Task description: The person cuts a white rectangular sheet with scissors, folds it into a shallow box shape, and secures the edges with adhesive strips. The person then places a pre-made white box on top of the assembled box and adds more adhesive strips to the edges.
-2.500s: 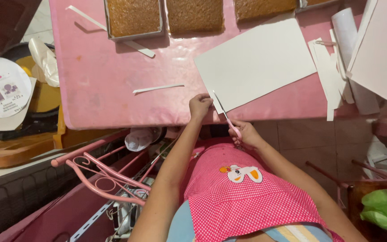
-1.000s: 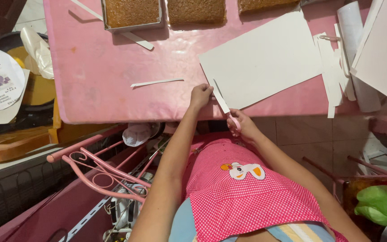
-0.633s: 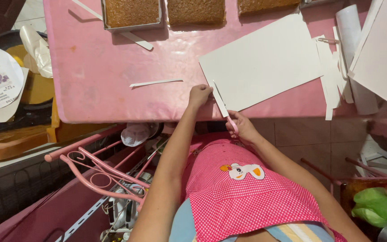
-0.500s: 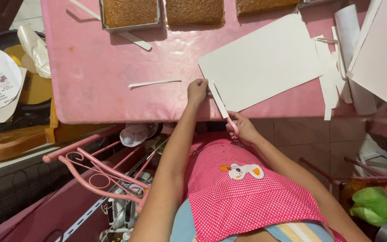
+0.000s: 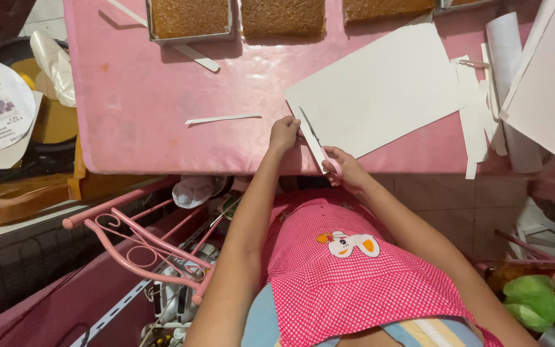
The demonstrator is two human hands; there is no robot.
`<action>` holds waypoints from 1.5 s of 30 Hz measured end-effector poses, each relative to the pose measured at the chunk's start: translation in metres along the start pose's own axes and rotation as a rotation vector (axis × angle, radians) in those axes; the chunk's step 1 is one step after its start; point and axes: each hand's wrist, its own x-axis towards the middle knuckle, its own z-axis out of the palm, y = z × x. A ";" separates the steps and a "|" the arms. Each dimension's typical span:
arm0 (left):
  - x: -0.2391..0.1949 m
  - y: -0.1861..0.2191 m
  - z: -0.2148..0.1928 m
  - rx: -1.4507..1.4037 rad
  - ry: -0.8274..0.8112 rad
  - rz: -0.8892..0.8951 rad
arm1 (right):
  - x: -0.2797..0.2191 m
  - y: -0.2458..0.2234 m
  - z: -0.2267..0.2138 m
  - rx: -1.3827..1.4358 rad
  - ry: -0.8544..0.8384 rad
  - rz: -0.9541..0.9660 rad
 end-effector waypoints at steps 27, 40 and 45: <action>0.009 -0.010 -0.003 0.031 -0.054 -0.021 | 0.030 -0.029 0.002 -0.162 -0.048 -0.058; 0.001 -0.008 -0.005 0.029 -0.100 -0.006 | 0.064 -0.036 0.006 -0.160 -0.121 -0.073; -0.004 -0.003 -0.008 0.028 -0.098 0.019 | 0.057 -0.050 0.011 -0.165 -0.119 -0.089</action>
